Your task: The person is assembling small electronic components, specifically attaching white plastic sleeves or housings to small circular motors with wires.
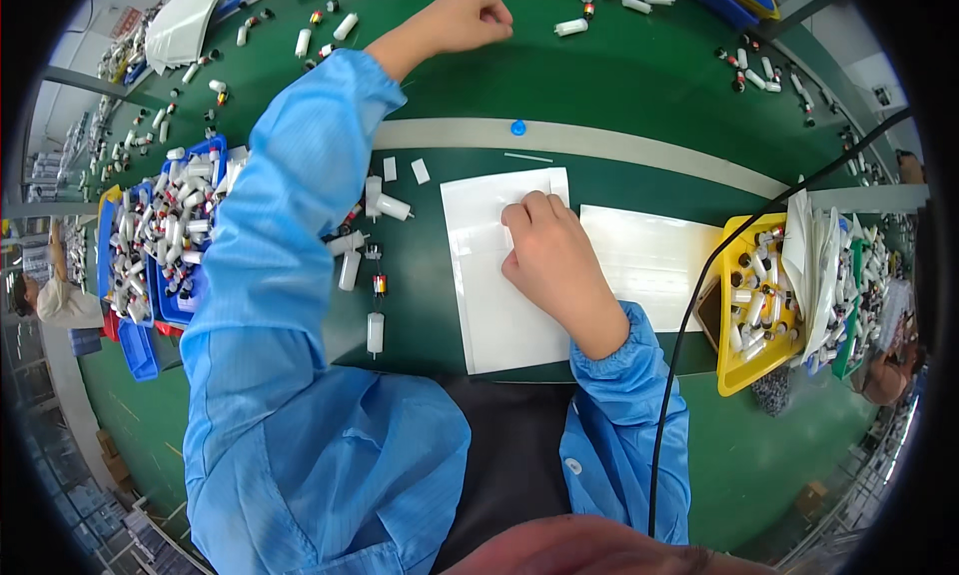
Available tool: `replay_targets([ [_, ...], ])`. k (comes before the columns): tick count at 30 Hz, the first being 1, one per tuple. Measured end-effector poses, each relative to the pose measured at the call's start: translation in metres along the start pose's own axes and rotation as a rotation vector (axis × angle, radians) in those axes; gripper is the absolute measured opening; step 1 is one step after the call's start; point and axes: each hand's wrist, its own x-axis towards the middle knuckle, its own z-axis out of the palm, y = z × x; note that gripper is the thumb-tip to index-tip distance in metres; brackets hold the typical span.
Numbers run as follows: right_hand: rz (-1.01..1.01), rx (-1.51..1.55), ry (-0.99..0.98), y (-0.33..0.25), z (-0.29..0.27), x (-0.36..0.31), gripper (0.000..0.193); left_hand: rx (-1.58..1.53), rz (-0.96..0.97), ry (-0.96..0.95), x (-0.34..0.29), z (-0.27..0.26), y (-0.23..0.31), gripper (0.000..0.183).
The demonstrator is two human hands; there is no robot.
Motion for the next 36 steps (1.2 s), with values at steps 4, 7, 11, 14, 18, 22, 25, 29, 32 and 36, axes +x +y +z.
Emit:
replay_targets([
  [4,0.031,0.014,-0.077,0.005,0.001,-0.003,0.021,0.257,-0.173,0.397,0.046,0.014,-0.056,0.044],
  [7,0.01,0.018,0.007,0.001,0.004,-0.005,0.022,0.461,-0.308,0.618,0.064,0.022,-0.085,0.058],
  [11,-0.018,-0.258,0.1,-0.011,0.002,-0.017,0.017,0.556,-0.318,0.569,0.092,0.021,-0.115,0.068],
  [14,0.017,-0.298,0.034,-0.017,-0.006,-0.021,0.014,0.596,-0.201,0.518,0.114,0.015,-0.125,0.061],
  [18,0.042,-0.295,0.031,-0.015,-0.008,-0.023,0.009,0.689,-0.437,0.349,0.132,0.033,-0.108,0.055],
  [22,0.122,-0.235,0.031,-0.012,-0.005,-0.022,0.008,0.654,-0.393,0.479,0.121,0.028,-0.1,0.043],
  [25,0.125,-0.215,0.025,-0.009,-0.005,-0.02,0.009,0.441,-0.515,0.544,0.11,0.003,-0.106,0.042],
  [29,0.085,-0.226,0.099,-0.003,0.008,-0.023,0.008,-0.292,-0.225,0.563,0.076,-0.013,-0.055,0.052],
  [32,0.063,-0.293,0.014,-0.01,-0.001,-0.025,0.008,-0.982,-0.231,0.312,-0.004,0.003,0.034,0.027],
  [36,-0.064,-0.31,-0.038,-0.011,-0.013,-0.03,0.009,-1.423,-0.485,-0.113,-0.145,0.065,0.116,0.03],
])
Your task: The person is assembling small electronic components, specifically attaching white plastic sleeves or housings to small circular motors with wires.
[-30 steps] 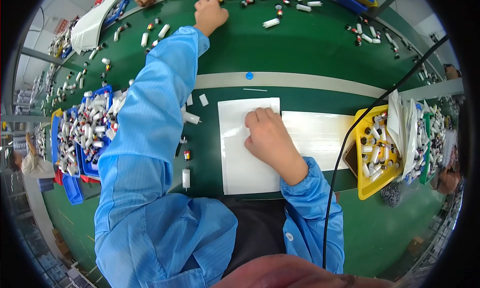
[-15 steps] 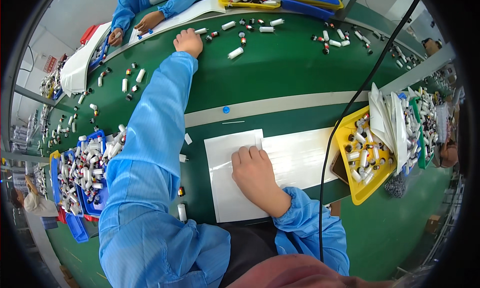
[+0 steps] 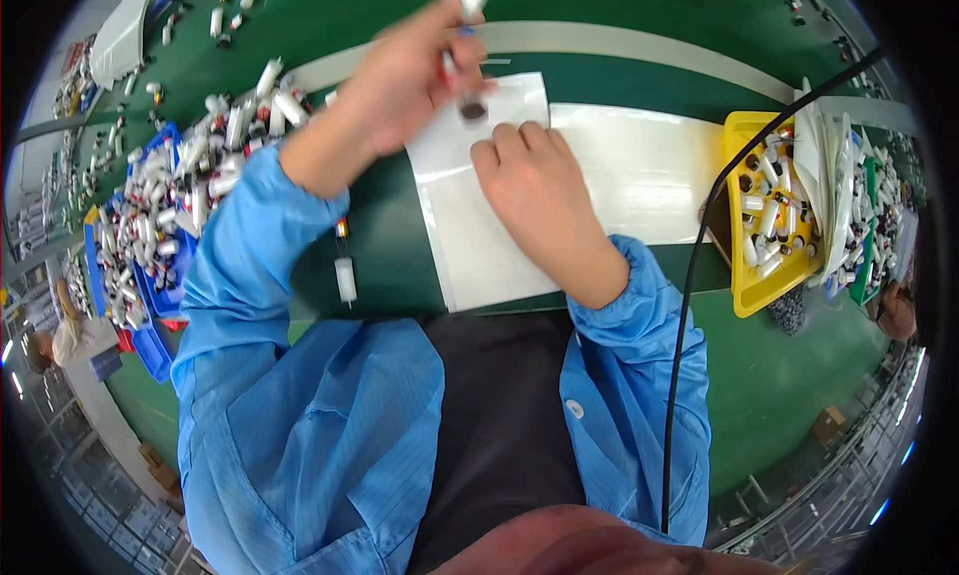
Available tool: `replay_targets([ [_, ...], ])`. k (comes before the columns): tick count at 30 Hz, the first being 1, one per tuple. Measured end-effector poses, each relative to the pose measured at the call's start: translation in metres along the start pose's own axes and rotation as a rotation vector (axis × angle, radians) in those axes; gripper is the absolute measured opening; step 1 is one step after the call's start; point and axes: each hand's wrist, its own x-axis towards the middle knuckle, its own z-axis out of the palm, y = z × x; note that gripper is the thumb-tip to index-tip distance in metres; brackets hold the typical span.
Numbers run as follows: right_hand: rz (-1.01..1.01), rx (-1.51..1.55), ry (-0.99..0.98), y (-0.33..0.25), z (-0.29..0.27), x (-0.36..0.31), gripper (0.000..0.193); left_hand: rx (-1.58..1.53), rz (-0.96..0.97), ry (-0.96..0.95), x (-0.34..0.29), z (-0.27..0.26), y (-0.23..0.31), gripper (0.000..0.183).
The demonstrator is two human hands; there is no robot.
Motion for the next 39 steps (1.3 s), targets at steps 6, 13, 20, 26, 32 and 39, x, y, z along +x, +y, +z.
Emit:
replay_targets([
  [6,0.005,0.219,0.056,0.017,0.009,-0.009,0.019,-0.191,-0.011,0.172,-0.02,-0.019,-0.058,0.033],
  [13,0.147,0.227,0.053,0.017,0.011,-0.007,0.018,-0.042,0.121,0.15,-0.025,-0.018,-0.067,0.039],
  [20,0.233,0.17,0.17,0.01,0.025,-0.005,0.016,0.122,0.337,0.166,-0.028,-0.015,-0.083,0.043],
  [26,0.351,0.428,0.282,0.023,0.03,0.002,0.013,0.176,0.357,0.184,-0.035,-0.012,-0.081,0.043],
  [32,0.606,1.657,0.229,0.042,0.003,0.013,0.012,-0.109,0.413,0.203,-0.032,-0.007,-0.044,0.036],
  [39,0.497,1.869,0.328,0.052,-0.015,0.054,0.015,-0.339,0.454,0.053,0.008,-0.005,0.009,0.033],
])
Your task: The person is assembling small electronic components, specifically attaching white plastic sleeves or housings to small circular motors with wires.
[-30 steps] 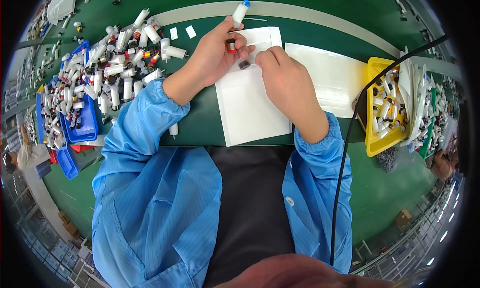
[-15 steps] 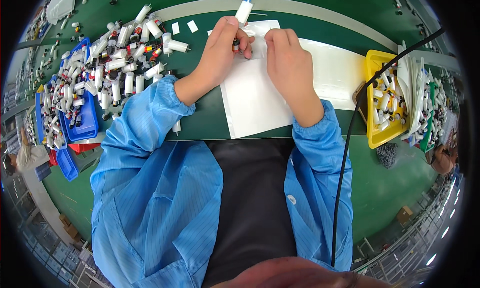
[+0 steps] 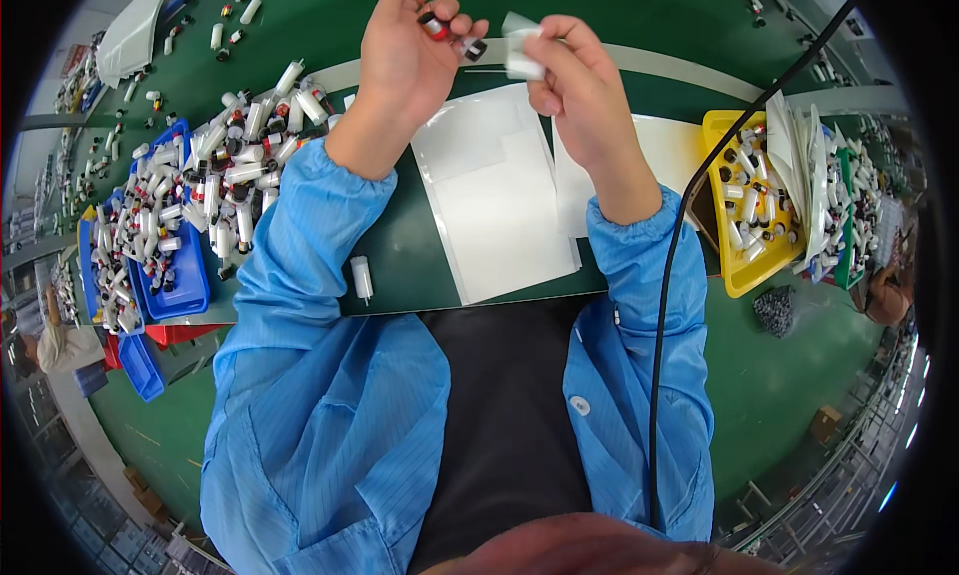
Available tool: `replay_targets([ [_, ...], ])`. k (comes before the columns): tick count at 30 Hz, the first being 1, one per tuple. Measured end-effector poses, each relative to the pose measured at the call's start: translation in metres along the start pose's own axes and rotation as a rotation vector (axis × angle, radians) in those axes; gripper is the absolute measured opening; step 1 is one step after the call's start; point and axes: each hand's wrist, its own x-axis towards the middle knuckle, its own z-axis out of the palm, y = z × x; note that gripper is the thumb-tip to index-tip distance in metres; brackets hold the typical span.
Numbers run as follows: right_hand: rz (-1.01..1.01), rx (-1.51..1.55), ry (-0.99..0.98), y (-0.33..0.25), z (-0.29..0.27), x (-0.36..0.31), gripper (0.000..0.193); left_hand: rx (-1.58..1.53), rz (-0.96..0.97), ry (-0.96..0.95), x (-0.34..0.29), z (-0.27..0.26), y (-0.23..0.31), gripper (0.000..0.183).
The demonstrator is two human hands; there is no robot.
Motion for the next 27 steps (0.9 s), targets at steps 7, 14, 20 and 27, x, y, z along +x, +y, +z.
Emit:
replay_targets([
  [7,-0.337,-0.121,0.131,0.022,-0.004,0.0,0.052,-0.158,-0.321,0.075,0.012,-0.008,-0.003,0.04],
  [14,-0.821,-0.858,0.169,0.05,-0.004,0.003,0.088,-0.187,-0.33,-0.162,0.002,0.006,-0.015,0.034],
  [20,-0.842,-0.797,0.112,0.054,-0.004,0.001,0.073,0.045,-0.332,-0.381,-0.002,-0.005,-0.029,0.04],
  [27,-0.829,-0.735,0.147,0.045,-0.009,0.001,0.081,0.646,-0.107,-0.459,0.006,-0.01,-0.018,0.05],
])
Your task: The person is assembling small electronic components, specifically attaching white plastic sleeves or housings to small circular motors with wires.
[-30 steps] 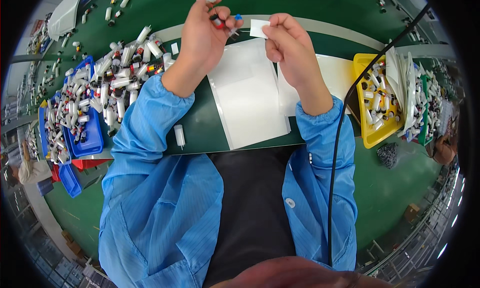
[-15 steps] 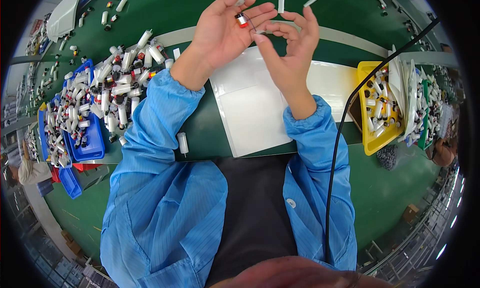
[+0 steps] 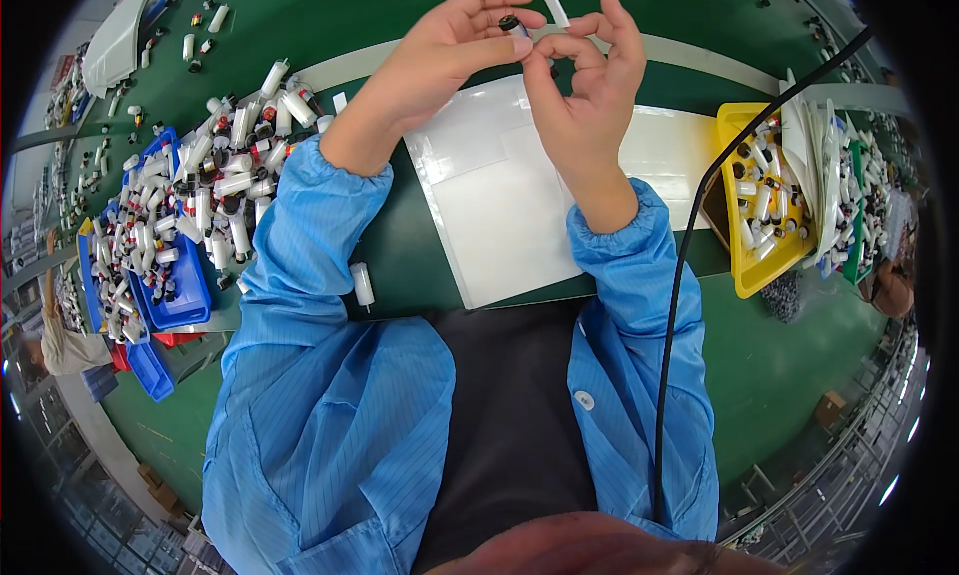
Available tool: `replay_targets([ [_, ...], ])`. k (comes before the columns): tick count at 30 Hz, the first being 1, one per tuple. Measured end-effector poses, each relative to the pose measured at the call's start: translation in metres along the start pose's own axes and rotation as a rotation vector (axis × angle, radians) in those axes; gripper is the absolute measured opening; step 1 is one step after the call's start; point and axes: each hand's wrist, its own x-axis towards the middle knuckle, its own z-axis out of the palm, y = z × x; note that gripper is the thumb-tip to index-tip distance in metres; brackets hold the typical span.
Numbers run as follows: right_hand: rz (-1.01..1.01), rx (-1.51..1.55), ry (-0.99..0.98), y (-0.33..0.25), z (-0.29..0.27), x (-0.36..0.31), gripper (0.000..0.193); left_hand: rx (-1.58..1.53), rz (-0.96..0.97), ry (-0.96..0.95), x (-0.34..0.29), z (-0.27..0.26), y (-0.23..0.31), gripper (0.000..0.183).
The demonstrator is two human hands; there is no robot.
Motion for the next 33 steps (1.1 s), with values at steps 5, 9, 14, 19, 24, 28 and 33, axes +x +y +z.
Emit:
replay_targets([
  [5,0.082,0.115,0.055,-0.004,0.002,0.002,0.079,-0.258,-0.085,0.165,0.0,0.015,0.024,0.034],
  [9,0.076,0.097,0.025,-0.004,0.002,0.001,0.074,-0.251,-0.064,0.118,0.001,0.006,0.016,0.046],
  [14,0.088,0.122,0.035,0.0,-0.01,0.005,0.058,-0.246,-0.012,-0.013,0.002,-0.003,0.011,0.046],
  [19,0.518,0.668,-0.058,-0.009,-0.031,0.022,0.049,-0.2,0.028,-0.131,0.002,-0.009,0.003,0.047],
  [24,0.608,0.58,-0.202,-0.003,-0.031,0.023,0.047,-0.032,0.011,-0.134,0.001,-0.008,0.006,0.047],
  [28,0.706,0.508,-0.246,-0.016,-0.031,0.032,0.046,-0.038,-0.011,-0.137,0.001,-0.01,0.003,0.048],
  [33,0.659,0.485,-0.218,-0.014,-0.024,0.027,0.043,0.06,-0.027,-0.091,-0.003,-0.006,0.009,0.05],
])
